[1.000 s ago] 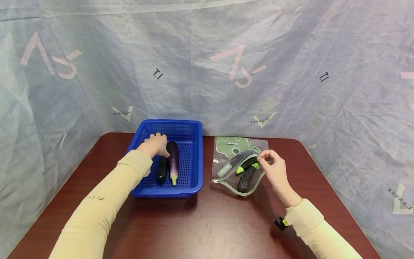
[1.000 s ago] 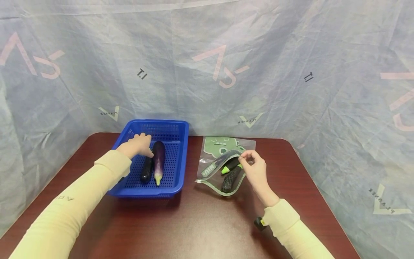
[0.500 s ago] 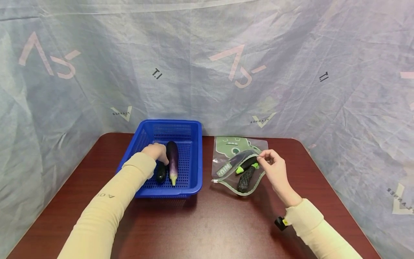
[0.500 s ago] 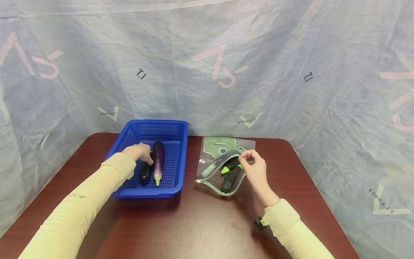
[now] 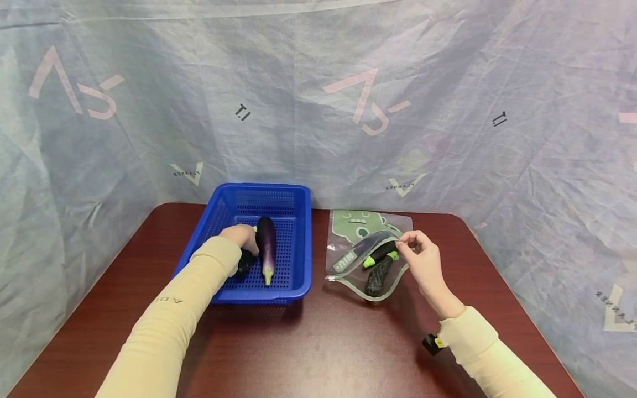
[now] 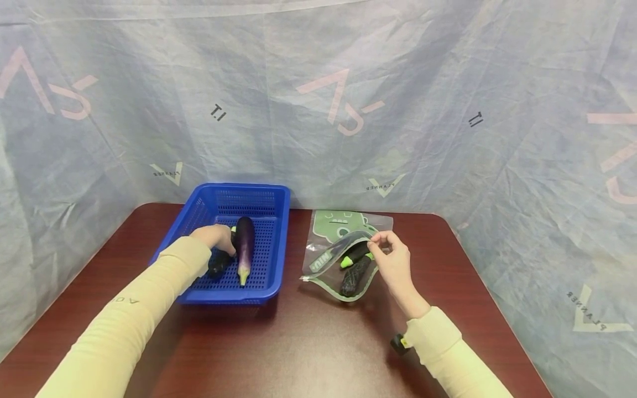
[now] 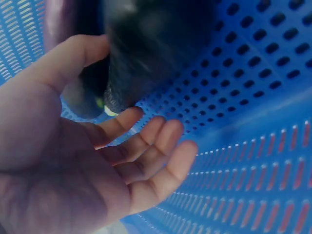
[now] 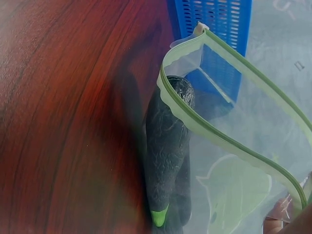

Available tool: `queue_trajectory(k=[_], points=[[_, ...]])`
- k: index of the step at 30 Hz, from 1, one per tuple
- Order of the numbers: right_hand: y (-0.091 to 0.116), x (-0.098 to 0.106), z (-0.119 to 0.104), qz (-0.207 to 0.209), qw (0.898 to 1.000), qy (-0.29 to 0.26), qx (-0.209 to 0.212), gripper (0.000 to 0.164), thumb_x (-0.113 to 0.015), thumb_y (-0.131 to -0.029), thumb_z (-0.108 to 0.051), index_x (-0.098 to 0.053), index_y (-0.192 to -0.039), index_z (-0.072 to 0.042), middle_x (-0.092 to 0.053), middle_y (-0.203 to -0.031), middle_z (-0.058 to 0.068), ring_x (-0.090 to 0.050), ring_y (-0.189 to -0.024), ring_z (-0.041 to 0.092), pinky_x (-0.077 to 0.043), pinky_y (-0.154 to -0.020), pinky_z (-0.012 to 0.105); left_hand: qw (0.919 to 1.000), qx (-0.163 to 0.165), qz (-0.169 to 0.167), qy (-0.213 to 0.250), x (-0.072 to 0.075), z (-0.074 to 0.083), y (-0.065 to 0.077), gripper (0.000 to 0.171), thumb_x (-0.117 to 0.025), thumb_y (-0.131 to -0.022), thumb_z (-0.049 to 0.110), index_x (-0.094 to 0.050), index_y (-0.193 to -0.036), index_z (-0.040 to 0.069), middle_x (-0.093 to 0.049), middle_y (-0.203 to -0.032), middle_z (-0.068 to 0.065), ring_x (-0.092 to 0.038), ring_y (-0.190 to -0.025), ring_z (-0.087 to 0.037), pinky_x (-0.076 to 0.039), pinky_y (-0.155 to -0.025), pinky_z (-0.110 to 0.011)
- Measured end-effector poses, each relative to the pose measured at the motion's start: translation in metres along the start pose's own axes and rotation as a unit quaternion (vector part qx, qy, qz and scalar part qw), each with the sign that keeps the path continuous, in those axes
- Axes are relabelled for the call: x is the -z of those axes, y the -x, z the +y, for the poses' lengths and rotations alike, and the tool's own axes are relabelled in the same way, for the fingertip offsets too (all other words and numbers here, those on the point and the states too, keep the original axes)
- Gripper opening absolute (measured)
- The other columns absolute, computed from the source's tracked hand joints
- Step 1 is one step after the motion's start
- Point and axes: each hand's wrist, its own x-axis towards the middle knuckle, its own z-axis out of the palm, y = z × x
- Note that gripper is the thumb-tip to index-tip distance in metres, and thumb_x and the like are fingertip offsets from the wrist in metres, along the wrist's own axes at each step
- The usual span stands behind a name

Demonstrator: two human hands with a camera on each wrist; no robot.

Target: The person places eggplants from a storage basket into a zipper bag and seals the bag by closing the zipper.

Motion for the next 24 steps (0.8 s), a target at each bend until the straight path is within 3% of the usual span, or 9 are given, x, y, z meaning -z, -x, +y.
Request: queue_trajectory(k=[7, 13, 20, 24], points=[[-0.001, 0.000, -0.002, -0.003, 1.000, -0.001, -0.001, 0.009, -0.063, -0.083, 0.001, -0.058, -0.088, 0.005, -0.056, -0.077, 0.003, -0.049, -0.062, 0.004, -0.041, -0.056, 0.016, 0.9999, -0.005, 0.005, 0.013, -0.003, -0.009, -0.013, 0.065, -0.068, -0.078, 0.025, -0.045, -0.129, -0.008, -0.048, -0.130, -0.027, -0.052, -0.109, -0.033, -0.046, -0.088, -0.044], [-0.002, -0.001, -0.002, 0.001, 1.000, 0.005, -0.002, 0.005, -0.062, -0.082, 0.003, -0.059, -0.086, 0.002, -0.057, -0.076, 0.002, -0.049, -0.062, 0.005, -0.041, -0.056, 0.016, 0.9978, 0.002, 0.037, 0.054, -0.006, -0.018, -0.019, 0.064, -0.071, -0.075, 0.021, -0.044, -0.125, -0.009, -0.052, -0.122, -0.026, -0.052, -0.099, -0.031, -0.046, -0.087, -0.045], [-0.011, 0.000, 0.029, 0.011, 1.000, -0.001, 0.008, 0.008, -0.065, -0.083, -0.003, -0.061, -0.085, -0.010, -0.057, -0.075, -0.006, -0.050, -0.062, 0.005, -0.042, -0.056, 0.017, 0.9977, -0.012, 0.043, 0.051, -0.004, -0.022, -0.020, 0.071, -0.071, -0.075, 0.019, -0.036, -0.128, -0.013, -0.049, -0.123, -0.032, -0.051, -0.114, -0.037, -0.045, -0.091, -0.045], [-0.011, 0.000, 0.028, 0.007, 1.000, 0.000, 0.003, 0.006, -0.065, -0.083, -0.003, -0.060, -0.087, -0.005, -0.058, -0.076, -0.005, -0.050, -0.062, 0.005, -0.042, -0.056, 0.017, 0.9977, -0.016, 0.049, 0.045, -0.005, -0.021, -0.021, 0.070, -0.072, -0.073, 0.017, -0.039, -0.126, -0.013, -0.050, -0.123, -0.032, -0.051, -0.115, -0.038, -0.045, -0.092, -0.045]])
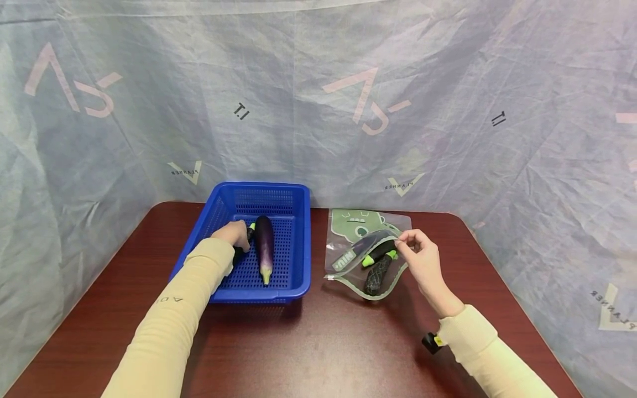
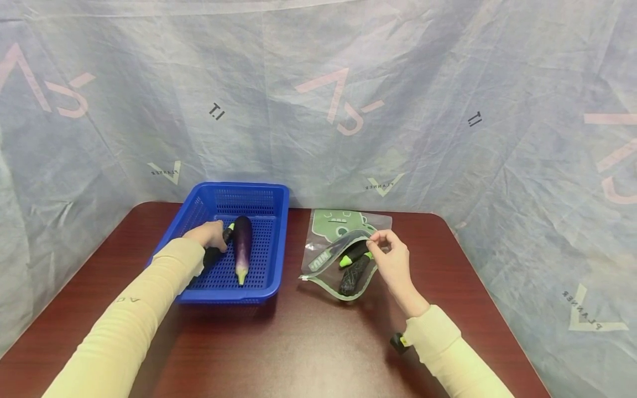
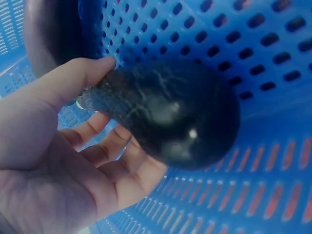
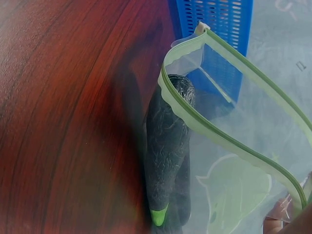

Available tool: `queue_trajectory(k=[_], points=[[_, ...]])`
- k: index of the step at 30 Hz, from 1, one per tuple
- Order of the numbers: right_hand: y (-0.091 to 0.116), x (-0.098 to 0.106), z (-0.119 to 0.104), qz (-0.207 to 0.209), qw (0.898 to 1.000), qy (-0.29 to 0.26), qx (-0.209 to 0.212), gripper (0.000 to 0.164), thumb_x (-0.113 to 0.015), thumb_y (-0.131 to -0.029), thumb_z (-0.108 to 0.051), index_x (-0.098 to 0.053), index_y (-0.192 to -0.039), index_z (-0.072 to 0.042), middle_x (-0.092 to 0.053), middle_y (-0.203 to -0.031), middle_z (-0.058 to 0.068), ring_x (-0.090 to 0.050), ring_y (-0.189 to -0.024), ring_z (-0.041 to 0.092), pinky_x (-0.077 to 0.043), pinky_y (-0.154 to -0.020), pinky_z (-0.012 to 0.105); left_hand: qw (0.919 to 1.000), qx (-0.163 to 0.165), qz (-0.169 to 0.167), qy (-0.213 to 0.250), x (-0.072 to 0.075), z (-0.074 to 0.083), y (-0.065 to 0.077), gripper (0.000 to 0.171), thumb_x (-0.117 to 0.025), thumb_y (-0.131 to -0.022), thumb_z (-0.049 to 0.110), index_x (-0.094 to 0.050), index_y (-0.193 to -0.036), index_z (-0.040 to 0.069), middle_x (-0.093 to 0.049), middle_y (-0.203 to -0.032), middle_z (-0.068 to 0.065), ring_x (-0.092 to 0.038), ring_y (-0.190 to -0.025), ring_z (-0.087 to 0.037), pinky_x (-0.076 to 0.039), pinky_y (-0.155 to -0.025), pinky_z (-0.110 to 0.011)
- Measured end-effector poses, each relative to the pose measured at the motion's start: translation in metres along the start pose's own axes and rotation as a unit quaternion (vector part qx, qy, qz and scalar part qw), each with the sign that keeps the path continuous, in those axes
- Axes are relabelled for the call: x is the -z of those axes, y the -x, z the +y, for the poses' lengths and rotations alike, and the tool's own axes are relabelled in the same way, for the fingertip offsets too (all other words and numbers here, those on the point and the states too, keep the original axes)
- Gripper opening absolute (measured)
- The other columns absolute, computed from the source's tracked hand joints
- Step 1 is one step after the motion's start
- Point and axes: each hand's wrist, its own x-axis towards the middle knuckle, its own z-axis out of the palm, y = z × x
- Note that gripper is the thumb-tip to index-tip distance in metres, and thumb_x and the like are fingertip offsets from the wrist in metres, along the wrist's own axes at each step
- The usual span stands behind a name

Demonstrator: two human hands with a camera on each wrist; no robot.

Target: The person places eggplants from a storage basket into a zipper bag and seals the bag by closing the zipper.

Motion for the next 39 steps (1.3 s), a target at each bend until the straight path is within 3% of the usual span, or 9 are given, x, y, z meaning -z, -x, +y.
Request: queue_trajectory(k=[10, 19, 26, 32, 39], points=[[0.008, -0.002, -0.032, 0.001, 1.000, 0.014, -0.008, 0.009, -0.062, -0.081, 0.006, -0.058, -0.089, 0.009, -0.057, -0.077, 0.005, -0.047, -0.061, 0.005, -0.040, -0.054, 0.015, 0.9999, 0.003, -0.006, -0.014, 0.001, 0.002, -0.004, 0.071, -0.074, -0.071, 0.016, -0.039, -0.127, -0.011, -0.050, -0.123, -0.032, -0.050, -0.117, -0.040, -0.045, -0.093, -0.045], [0.001, 0.000, -0.011, 0.002, 1.000, 0.012, -0.008, 0.010, -0.064, -0.083, 0.000, -0.060, -0.091, 0.004, -0.058, -0.077, -0.003, -0.048, -0.063, 0.007, -0.041, -0.056, 0.017, 0.9995, 0.017, -0.019, -0.018, 0.007, 0.005, 0.000, 0.079, -0.073, -0.073, 0.015, -0.031, -0.135, -0.010, -0.045, -0.128, -0.035, -0.050, -0.115, -0.042, -0.046, -0.090, -0.045], [0.000, 0.000, -0.003, 0.008, 1.000, 0.007, 0.004, 0.012, -0.065, -0.082, 0.001, -0.061, -0.093, 0.005, -0.058, -0.078, -0.003, -0.049, -0.063, 0.006, -0.041, -0.056, 0.017, 0.9991, 0.037, -0.021, 0.004, 0.011, 0.011, 0.008, 0.076, -0.070, -0.076, 0.010, -0.030, -0.138, -0.008, -0.043, -0.131, -0.032, -0.050, -0.104, -0.035, -0.047, -0.082, -0.044], [0.002, 0.001, -0.013, 0.003, 1.000, 0.008, -0.004, 0.010, -0.063, -0.082, 0.003, -0.060, -0.092, 0.007, -0.059, -0.077, -0.003, -0.049, -0.063, 0.007, -0.041, -0.056, 0.016, 0.9987, 0.041, -0.028, -0.008, 0.016, 0.012, 0.011, 0.081, -0.069, -0.078, 0.011, -0.022, -0.141, -0.010, -0.039, -0.133, -0.035, -0.051, -0.102, -0.036, -0.048, -0.076, -0.040], [0.009, -0.001, -0.036, 0.004, 1.000, 0.013, -0.002, 0.010, -0.062, -0.082, 0.005, -0.058, -0.090, 0.010, -0.058, -0.077, 0.004, -0.049, -0.062, 0.006, -0.041, -0.055, 0.016, 0.9988, 0.045, -0.019, -0.005, 0.021, 0.011, 0.015, 0.083, -0.068, -0.078, 0.010, -0.019, -0.142, -0.012, -0.038, -0.133, -0.035, -0.049, -0.108, -0.039, -0.047, -0.080, -0.043]])
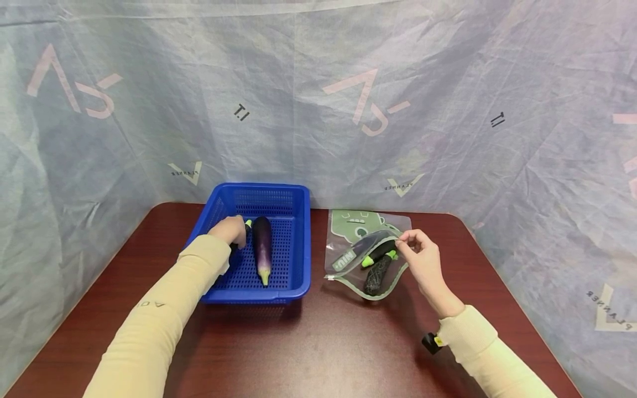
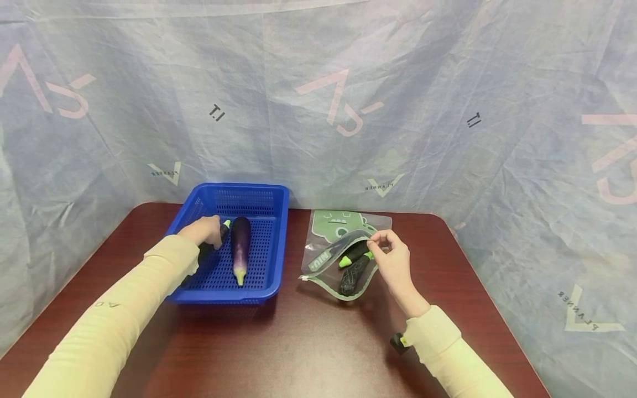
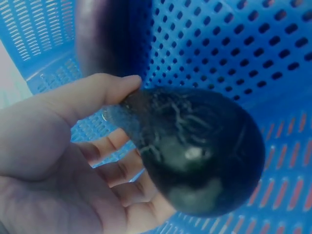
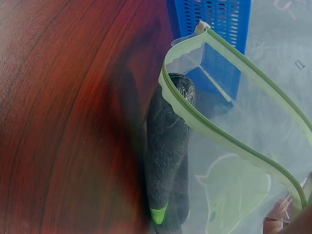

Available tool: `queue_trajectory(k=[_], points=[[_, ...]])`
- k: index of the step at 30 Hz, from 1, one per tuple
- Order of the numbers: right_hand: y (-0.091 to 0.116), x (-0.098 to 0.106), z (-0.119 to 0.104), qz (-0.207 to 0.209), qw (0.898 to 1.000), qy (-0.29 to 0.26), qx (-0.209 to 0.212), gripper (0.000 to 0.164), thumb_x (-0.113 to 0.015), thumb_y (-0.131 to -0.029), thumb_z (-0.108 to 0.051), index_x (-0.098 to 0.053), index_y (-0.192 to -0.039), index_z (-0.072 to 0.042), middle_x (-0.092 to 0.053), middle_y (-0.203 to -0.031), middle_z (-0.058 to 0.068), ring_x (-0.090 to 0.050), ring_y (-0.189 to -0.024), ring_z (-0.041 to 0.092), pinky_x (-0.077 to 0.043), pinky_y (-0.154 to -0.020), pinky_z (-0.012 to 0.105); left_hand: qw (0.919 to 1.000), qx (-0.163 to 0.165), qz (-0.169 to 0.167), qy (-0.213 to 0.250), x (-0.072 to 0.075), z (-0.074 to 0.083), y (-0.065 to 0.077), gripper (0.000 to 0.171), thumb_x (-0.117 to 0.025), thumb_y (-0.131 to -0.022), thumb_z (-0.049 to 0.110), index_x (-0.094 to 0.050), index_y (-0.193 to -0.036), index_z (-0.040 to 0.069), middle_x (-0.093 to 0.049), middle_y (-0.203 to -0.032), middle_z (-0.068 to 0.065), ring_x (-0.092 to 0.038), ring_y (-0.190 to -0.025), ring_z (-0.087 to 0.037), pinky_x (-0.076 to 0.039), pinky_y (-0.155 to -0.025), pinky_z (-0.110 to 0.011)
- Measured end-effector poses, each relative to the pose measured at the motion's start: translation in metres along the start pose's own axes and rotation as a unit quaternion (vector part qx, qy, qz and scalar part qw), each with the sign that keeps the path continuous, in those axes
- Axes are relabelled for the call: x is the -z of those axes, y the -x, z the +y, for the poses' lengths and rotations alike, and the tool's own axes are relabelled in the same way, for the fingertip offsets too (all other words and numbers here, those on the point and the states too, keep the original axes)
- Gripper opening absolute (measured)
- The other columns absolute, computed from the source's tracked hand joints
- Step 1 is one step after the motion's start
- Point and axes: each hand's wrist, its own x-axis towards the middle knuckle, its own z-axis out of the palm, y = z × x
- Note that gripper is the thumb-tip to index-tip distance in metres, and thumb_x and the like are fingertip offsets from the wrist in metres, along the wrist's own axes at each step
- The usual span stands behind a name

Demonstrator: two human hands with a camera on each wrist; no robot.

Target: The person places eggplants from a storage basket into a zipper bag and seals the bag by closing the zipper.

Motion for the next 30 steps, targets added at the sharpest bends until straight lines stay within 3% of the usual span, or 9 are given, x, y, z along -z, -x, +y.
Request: queue_trajectory(k=[10, 18, 25, 30], points=[[0.000, -0.001, 0.002, -0.003, 1.000, -0.002, -0.008, 0.009, -0.062, -0.083, 0.005, -0.058, -0.090, 0.009, -0.057, -0.076, 0.002, -0.048, -0.060, 0.004, -0.041, -0.055, 0.016, 0.9999, 0.006, 0.012, -0.007, 0.005, -0.001, 0.006, 0.085, -0.068, -0.078, 0.011, -0.017, -0.142, -0.012, -0.042, -0.128, -0.036, -0.052, -0.105, -0.041, -0.048, -0.079, -0.044], [0.000, -0.001, 0.002, -0.003, 1.000, 0.002, -0.006, 0.009, -0.060, -0.082, 0.005, -0.057, -0.090, 0.009, -0.058, -0.078, 0.004, -0.049, -0.061, 0.003, -0.043, -0.055, 0.016, 0.9988, 0.010, 0.047, -0.011, 0.008, 0.001, 0.017, 0.082, -0.067, -0.079, 0.010, -0.018, -0.142, -0.011, -0.044, -0.126, -0.036, -0.052, -0.101, -0.040, -0.047, -0.076, -0.045], [-0.008, -0.001, 0.033, 0.002, 1.000, 0.007, 0.003, 0.010, -0.063, -0.083, 0.000, -0.060, -0.092, 0.003, -0.058, -0.078, -0.004, -0.050, -0.063, 0.005, -0.043, -0.055, 0.017, 0.9985, 0.005, 0.051, -0.017, 0.012, -0.003, 0.018, 0.085, -0.066, -0.081, 0.012, -0.014, -0.144, -0.010, -0.046, -0.124, -0.036, -0.055, -0.094, -0.038, -0.048, -0.073, -0.043], [-0.008, -0.001, 0.031, -0.001, 1.000, 0.000, -0.003, 0.009, -0.063, -0.083, 0.001, -0.060, -0.091, 0.003, -0.058, -0.078, -0.002, -0.050, -0.062, 0.006, -0.042, -0.054, 0.017, 0.9974, -0.002, 0.069, -0.019, 0.014, -0.005, 0.020, 0.078, -0.067, -0.079, 0.012, -0.023, -0.140, -0.010, -0.052, -0.115, -0.034, -0.055, -0.087, -0.035, -0.047, -0.070, -0.042]])
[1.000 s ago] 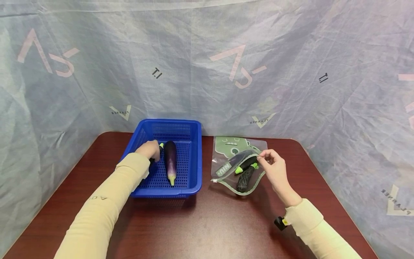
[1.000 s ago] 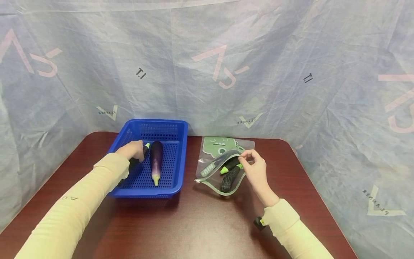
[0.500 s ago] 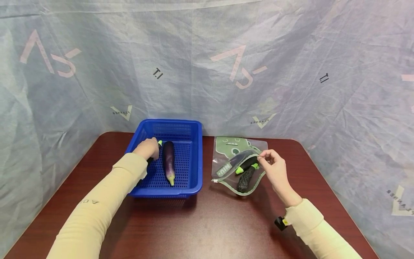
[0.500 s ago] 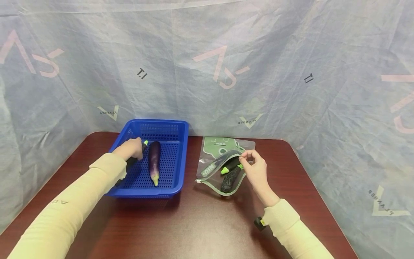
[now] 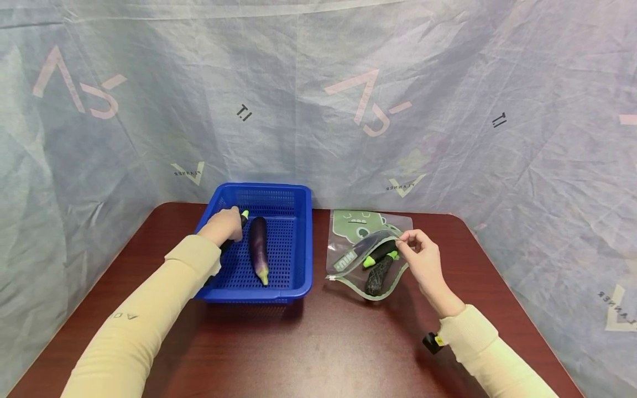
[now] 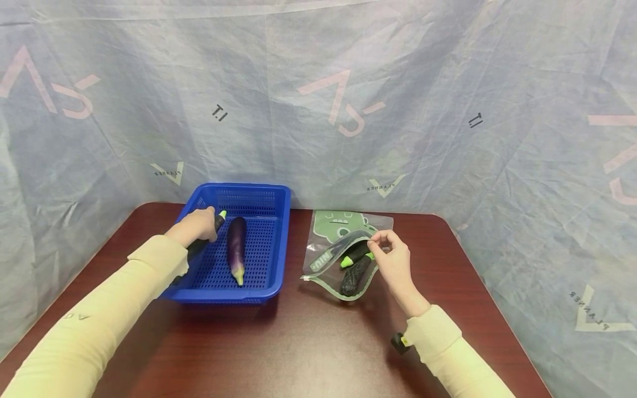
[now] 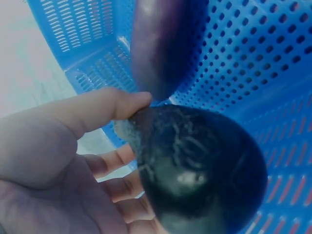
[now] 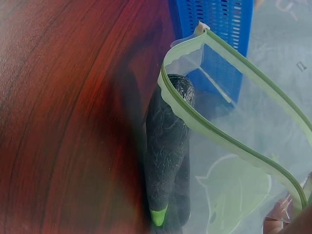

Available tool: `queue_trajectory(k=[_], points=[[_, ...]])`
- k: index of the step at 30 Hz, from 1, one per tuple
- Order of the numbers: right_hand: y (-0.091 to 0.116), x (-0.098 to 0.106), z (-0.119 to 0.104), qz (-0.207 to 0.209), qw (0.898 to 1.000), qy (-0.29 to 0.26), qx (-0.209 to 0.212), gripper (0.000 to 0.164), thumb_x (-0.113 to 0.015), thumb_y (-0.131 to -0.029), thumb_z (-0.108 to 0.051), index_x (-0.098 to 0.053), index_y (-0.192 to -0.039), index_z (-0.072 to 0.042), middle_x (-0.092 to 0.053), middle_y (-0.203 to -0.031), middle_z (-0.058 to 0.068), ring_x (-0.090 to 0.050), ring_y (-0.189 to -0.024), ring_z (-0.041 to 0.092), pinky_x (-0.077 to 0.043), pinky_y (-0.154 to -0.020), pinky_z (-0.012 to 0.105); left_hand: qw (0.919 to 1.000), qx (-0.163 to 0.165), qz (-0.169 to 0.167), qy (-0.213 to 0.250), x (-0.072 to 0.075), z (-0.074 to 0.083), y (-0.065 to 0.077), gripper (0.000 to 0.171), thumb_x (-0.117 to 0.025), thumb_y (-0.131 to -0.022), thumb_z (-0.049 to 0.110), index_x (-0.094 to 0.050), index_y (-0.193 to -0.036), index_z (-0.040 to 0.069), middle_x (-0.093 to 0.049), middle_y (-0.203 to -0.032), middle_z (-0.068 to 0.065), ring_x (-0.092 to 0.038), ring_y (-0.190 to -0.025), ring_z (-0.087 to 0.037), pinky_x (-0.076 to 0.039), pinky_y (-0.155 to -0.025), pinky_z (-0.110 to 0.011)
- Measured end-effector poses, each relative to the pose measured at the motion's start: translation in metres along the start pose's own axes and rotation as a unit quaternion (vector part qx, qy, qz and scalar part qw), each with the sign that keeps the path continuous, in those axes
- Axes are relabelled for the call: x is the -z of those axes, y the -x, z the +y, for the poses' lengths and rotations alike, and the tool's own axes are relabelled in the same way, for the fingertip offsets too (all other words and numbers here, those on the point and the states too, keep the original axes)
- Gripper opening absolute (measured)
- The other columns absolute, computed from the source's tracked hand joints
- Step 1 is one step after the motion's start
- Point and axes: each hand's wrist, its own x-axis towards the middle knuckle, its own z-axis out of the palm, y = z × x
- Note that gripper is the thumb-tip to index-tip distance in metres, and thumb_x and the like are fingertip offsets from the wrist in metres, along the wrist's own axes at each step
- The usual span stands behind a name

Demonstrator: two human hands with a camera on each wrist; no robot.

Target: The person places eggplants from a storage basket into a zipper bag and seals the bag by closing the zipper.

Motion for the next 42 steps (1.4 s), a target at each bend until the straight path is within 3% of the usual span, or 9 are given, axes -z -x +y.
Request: queue_trajectory(k=[9, 19, 27, 36, 42], points=[[0.007, 0.000, -0.028, -0.007, 1.000, 0.008, 0.005, 0.007, -0.062, -0.083, 0.004, -0.058, -0.089, 0.006, -0.057, -0.078, 0.008, -0.050, -0.061, 0.007, -0.042, -0.054, 0.017, 0.9988, -0.028, 0.027, 0.031, 0.011, -0.002, 0.012, 0.068, -0.068, -0.078, 0.014, -0.031, -0.131, -0.008, -0.053, -0.108, -0.032, -0.056, -0.087, -0.037, -0.048, -0.071, -0.046], [0.008, 0.000, -0.030, -0.005, 1.000, 0.004, 0.015, 0.011, -0.065, -0.083, -0.007, -0.059, -0.087, 0.002, -0.058, -0.079, 0.009, -0.050, -0.062, 0.006, -0.042, -0.055, 0.017, 0.9966, -0.053, 0.041, 0.049, 0.024, -0.002, 0.021, 0.073, -0.067, -0.079, 0.017, -0.028, -0.136, -0.008, -0.052, -0.113, -0.032, -0.057, -0.094, -0.041, -0.048, -0.073, -0.048], [0.007, 0.000, -0.029, 0.000, 1.000, 0.004, 0.012, 0.008, -0.062, -0.082, 0.004, -0.059, -0.089, 0.007, -0.058, -0.079, 0.011, -0.048, -0.061, 0.009, -0.041, -0.055, 0.016, 0.9945, -0.072, 0.049, 0.059, 0.026, 0.005, 0.028, 0.078, -0.066, -0.082, 0.017, -0.022, -0.142, -0.007, -0.049, -0.122, -0.034, -0.055, -0.104, -0.045, -0.048, -0.076, -0.049], [0.008, 0.001, -0.028, 0.000, 1.000, -0.001, 0.009, 0.010, -0.062, -0.082, 0.004, -0.059, -0.090, 0.008, -0.058, -0.078, 0.008, -0.048, -0.062, 0.009, -0.041, -0.055, 0.016, 0.9872, -0.095, 0.108, 0.068, 0.027, 0.018, 0.043, 0.058, -0.068, -0.081, 0.019, -0.039, -0.126, -0.005, -0.055, -0.108, -0.028, -0.056, -0.096, -0.041, -0.047, -0.075, -0.049], [0.009, 0.001, -0.027, 0.002, 1.000, -0.008, 0.004, 0.010, -0.061, -0.082, 0.005, -0.059, -0.090, 0.009, -0.058, -0.077, 0.005, -0.048, -0.061, 0.005, -0.041, -0.055, 0.016, 0.9841, -0.100, 0.130, 0.069, 0.025, 0.029, 0.053, 0.059, -0.069, -0.083, 0.020, -0.040, -0.128, -0.004, -0.053, -0.113, -0.029, -0.055, -0.102, -0.045, -0.047, -0.081, -0.053]])
